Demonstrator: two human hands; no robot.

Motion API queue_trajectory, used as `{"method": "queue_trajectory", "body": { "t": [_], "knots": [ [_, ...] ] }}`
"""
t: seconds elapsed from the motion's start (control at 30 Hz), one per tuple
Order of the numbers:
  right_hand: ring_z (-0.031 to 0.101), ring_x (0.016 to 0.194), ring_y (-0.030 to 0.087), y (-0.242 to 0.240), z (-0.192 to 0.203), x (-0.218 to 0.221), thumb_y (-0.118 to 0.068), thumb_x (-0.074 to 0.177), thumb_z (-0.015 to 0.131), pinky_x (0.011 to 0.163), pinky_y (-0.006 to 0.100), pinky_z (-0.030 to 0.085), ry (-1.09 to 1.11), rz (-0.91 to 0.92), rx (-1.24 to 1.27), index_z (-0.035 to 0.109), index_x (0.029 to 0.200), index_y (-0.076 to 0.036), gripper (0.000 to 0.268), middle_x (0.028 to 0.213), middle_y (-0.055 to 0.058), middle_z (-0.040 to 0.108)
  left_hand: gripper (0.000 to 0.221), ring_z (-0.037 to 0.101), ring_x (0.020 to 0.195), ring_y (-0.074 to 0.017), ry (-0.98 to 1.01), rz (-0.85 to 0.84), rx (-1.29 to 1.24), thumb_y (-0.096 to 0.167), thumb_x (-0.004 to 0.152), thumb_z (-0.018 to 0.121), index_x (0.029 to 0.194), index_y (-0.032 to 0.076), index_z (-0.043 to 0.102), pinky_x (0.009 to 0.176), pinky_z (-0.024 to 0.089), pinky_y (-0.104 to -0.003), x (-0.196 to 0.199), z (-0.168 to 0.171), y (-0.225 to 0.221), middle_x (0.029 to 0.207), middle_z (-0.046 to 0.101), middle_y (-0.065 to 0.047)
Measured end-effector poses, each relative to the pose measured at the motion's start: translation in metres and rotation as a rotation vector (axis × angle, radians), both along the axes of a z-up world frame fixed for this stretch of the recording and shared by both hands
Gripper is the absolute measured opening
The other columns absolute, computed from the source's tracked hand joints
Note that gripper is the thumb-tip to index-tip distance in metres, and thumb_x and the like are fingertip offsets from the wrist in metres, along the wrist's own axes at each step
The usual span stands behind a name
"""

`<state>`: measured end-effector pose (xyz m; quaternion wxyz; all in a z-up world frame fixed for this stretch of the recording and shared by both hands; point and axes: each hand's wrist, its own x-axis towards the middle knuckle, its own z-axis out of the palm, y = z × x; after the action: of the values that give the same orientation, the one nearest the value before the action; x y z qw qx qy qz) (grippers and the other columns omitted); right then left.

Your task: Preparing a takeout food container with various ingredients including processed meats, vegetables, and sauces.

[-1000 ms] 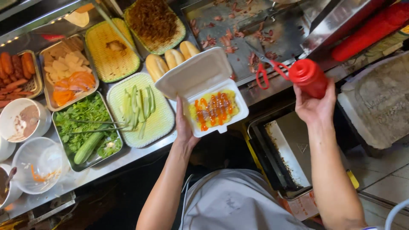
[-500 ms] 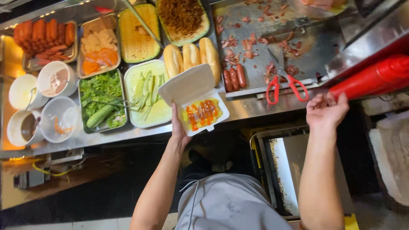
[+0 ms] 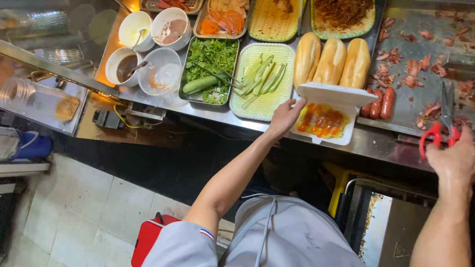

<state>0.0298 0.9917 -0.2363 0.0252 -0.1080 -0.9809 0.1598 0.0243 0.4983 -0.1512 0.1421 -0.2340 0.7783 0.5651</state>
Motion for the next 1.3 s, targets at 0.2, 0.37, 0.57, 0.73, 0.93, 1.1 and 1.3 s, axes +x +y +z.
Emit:
{"method": "queue_trajectory", "body": {
  "t": [0.2,0.37,0.57,0.73,0.93,1.1,1.3],
  "knots": [
    [0.069,0.094,0.029,0.070,-0.110,-0.009,-0.008,0.092,0.078,0.078,0.036,0.053,0.013,-0.079,-0.362,0.036,0.152,0.017,0.077,0.109,0.022,0.069,0.053,0.078,0.082,-0.0278,0.269,-0.173,-0.093,0.050,0.091,0.063,0.111,0.002,0.078,0.078,0.059,-0.038,0.000,0.018,-0.078,0.092,0.080,-0.018],
    [0.069,0.105,0.009,0.027,-0.060,0.034,-0.014,0.112,0.069,0.088,0.024,0.053,0.153,-0.193,-0.877,0.055,0.139,-0.001,0.033,0.117,0.001,0.072,0.030,0.076,0.083,-0.0346,0.453,-0.097,-0.442,0.026,0.086,0.073,0.102,0.002,0.080,0.077,0.060,-0.044,-0.028,0.001,-0.125,0.093,0.077,-0.020],
    [0.062,0.087,0.004,-0.131,0.110,0.071,-0.018,0.092,0.079,0.074,0.021,0.050,0.260,-0.422,-0.706,0.055,0.138,-0.003,0.054,0.102,-0.005,0.062,0.017,0.073,0.074,-0.0404,0.430,-0.320,-0.599,0.012,0.082,0.072,0.078,-0.004,0.072,0.071,0.059,-0.052,-0.086,0.017,-0.114,0.080,0.071,-0.026],
    [0.067,0.097,0.009,-0.138,0.109,0.101,-0.013,0.101,0.084,0.083,0.023,0.053,0.274,-0.314,-0.787,0.063,0.147,0.003,0.052,0.108,0.002,0.070,0.005,0.070,0.073,-0.0470,0.512,-0.396,-0.703,0.000,0.071,0.068,0.073,-0.004,0.069,0.066,0.058,-0.055,-0.105,-0.011,-0.108,0.079,0.069,-0.031],
    [0.065,0.099,0.010,-0.169,0.129,0.124,-0.014,0.096,0.085,0.082,0.024,0.054,0.250,-0.284,-0.688,0.064,0.147,0.003,0.058,0.115,0.005,0.068,0.007,0.070,0.073,-0.0468,0.479,-0.421,-0.722,-0.005,0.072,0.066,0.075,-0.005,0.071,0.065,0.058,-0.055,-0.067,-0.026,-0.113,0.080,0.069,-0.032],
    [0.065,0.103,0.012,-0.193,0.151,0.116,-0.016,0.096,0.087,0.087,0.026,0.055,0.217,-0.220,-0.713,0.063,0.146,0.005,0.059,0.127,0.010,0.064,0.004,0.071,0.071,-0.0456,0.531,-0.393,-0.773,-0.005,0.068,0.068,0.071,-0.006,0.071,0.062,0.059,-0.052,-0.069,-0.036,-0.111,0.082,0.068,-0.030],
    [0.064,0.115,0.011,-0.229,0.193,0.114,-0.006,0.091,0.082,0.101,0.026,0.054,0.228,-0.144,-1.055,0.059,0.150,0.003,0.064,0.128,0.004,0.067,0.011,0.073,0.063,-0.0324,0.317,-0.324,-0.613,0.000,0.084,0.064,0.082,-0.002,0.075,0.056,0.059,-0.045,-0.054,0.019,-0.112,0.076,0.072,-0.020]
  ]
}}
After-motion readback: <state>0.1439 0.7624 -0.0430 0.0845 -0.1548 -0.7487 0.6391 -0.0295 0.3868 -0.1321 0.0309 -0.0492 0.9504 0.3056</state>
